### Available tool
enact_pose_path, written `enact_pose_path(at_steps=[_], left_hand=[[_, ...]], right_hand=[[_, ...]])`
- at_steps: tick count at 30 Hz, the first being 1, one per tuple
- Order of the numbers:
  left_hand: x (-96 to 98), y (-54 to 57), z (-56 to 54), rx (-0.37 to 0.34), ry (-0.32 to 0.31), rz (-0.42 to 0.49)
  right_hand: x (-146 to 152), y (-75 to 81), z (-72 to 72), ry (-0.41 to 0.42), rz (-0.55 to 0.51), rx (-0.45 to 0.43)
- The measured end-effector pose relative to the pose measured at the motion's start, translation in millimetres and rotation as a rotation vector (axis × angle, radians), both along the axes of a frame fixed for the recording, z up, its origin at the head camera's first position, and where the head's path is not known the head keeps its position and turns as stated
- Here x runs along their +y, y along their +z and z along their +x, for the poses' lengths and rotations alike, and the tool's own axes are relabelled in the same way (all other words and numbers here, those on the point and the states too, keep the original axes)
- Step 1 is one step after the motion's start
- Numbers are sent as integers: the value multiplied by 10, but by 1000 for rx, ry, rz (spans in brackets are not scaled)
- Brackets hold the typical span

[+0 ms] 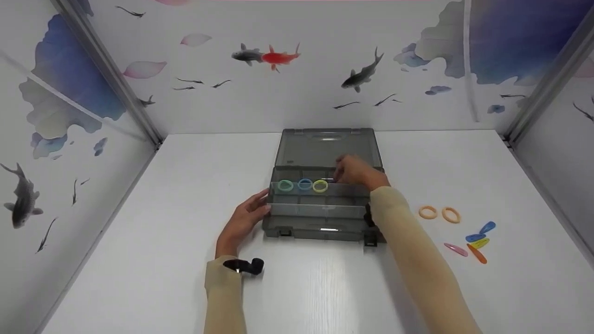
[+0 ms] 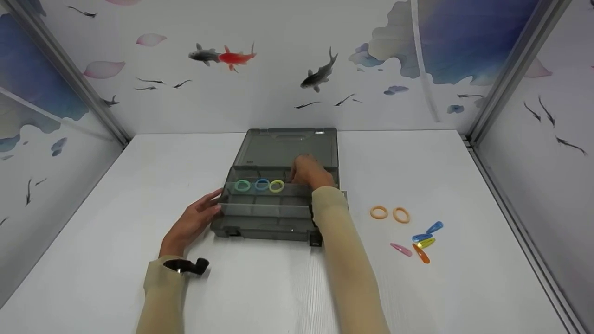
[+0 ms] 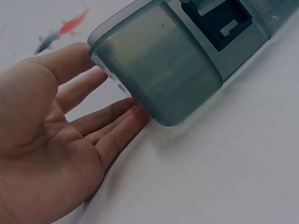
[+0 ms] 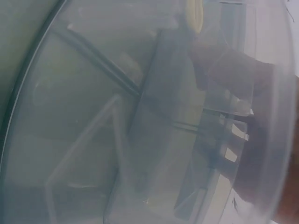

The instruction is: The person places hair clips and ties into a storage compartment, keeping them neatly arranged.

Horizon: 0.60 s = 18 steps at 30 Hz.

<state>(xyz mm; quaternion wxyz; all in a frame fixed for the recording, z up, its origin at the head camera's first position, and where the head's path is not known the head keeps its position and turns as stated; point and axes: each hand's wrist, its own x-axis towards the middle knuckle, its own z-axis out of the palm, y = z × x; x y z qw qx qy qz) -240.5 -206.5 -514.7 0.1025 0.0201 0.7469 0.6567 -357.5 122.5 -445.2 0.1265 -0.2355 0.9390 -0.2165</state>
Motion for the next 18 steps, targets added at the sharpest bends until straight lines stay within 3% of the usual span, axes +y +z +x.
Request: enact_pose_path(at_steps=[11,18], left_hand=[[35,27,-19,17,3,-56],[2,-19,-19,21,1,-5]], right_hand=[[-42,-21,-20,1,-1,28],[-65,-40,-11,25,-41,29]])
